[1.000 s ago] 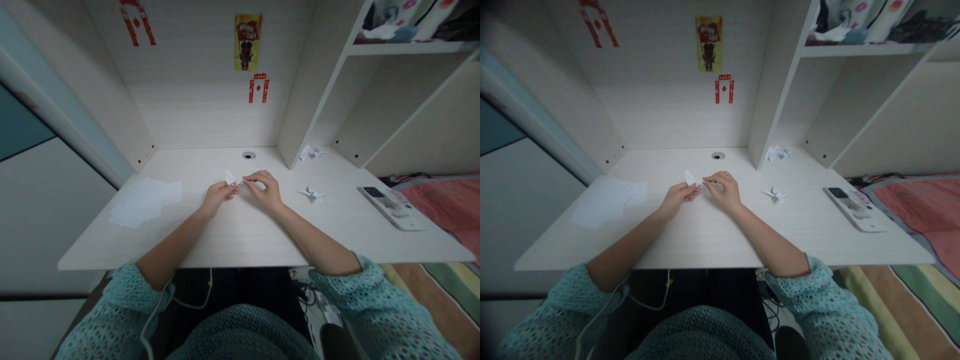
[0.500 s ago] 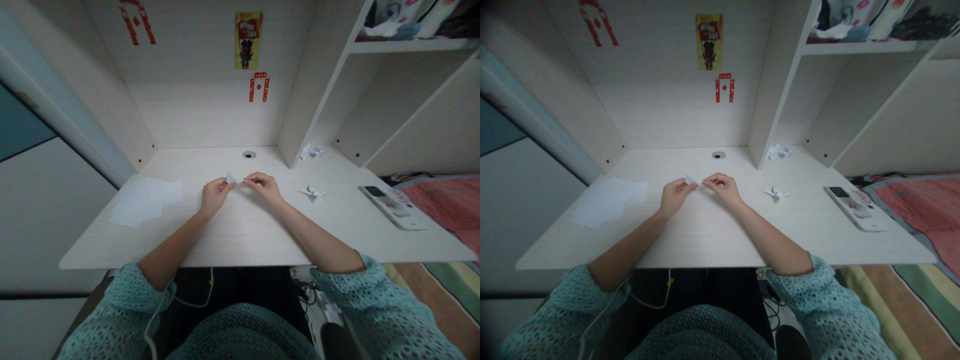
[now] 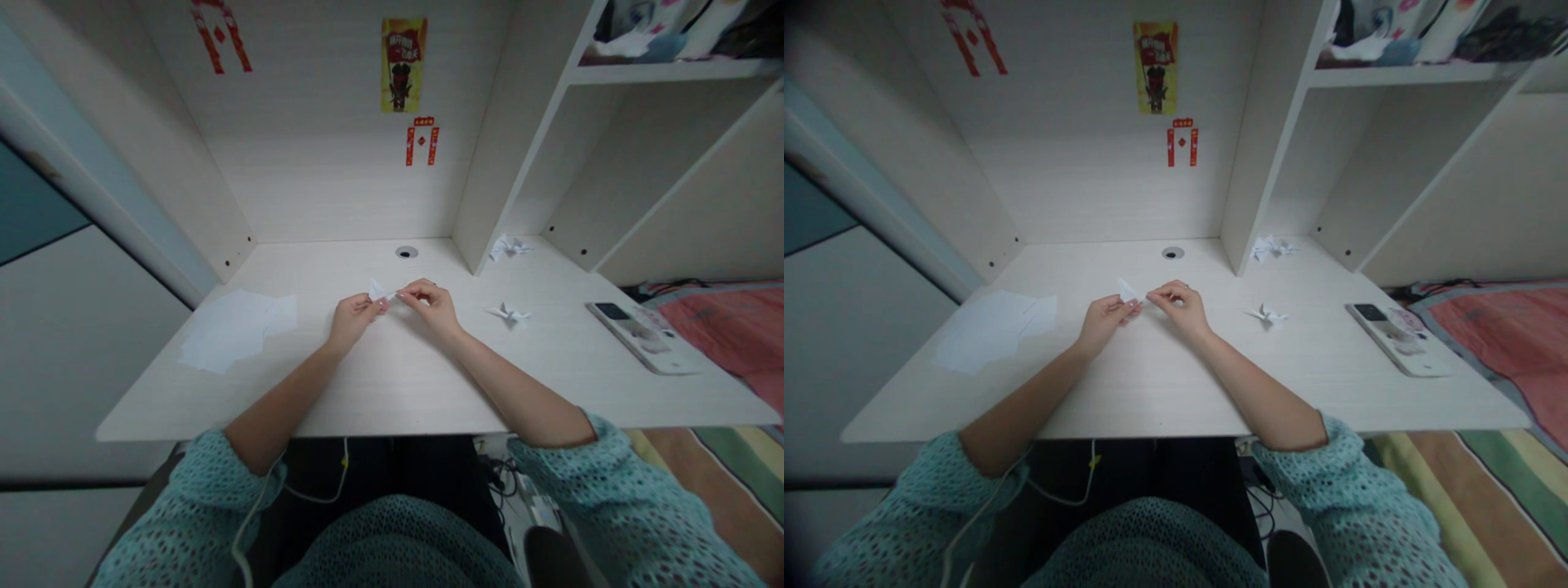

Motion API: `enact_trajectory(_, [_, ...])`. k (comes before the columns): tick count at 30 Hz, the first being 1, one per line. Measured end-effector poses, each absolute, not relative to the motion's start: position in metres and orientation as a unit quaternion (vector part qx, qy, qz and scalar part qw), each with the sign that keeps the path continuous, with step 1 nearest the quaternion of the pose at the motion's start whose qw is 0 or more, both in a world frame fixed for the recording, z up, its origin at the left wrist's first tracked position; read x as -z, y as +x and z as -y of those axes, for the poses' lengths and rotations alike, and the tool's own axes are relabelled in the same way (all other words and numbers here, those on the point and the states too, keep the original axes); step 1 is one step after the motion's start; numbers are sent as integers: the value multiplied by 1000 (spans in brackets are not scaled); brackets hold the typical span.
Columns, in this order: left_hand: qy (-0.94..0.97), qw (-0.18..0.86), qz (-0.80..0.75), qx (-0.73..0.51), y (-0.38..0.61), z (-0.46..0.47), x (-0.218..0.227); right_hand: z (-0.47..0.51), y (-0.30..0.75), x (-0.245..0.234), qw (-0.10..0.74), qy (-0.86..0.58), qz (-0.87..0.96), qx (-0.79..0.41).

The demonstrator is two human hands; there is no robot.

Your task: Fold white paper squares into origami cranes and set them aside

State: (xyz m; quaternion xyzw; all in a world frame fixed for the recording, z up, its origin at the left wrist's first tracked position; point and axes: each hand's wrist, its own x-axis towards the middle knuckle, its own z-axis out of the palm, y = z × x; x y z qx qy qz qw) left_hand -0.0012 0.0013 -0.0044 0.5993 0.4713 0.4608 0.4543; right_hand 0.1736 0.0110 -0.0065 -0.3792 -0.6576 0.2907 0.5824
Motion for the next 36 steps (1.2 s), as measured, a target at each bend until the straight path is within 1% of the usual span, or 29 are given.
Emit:
enact_trajectory(4, [614, 436, -478, -452, -2, -3, 6, -15, 178, 6, 558, -392, 665, -306])
enact_trajectory(12, [612, 432, -488, -448, -1, -3, 6, -20, 181, 9, 520, -407, 669, -341])
enact_trajectory(17, [625, 421, -484, -445, -2, -4, 6, -21, 182, 9, 502, -399, 689, -337])
enact_trajectory(27, [641, 395, -479, -451, -3, -6, 13, -21, 183, 11, 504, -403, 720, -256])
enact_trajectory(30, [648, 366, -493, -451, -2, -4, 11, -19, 182, 9, 507, -422, 717, -226])
enact_trajectory(36, [659, 305, -525, -444, -2, 0, 7, -17, 181, 10, 506, -443, 708, -215])
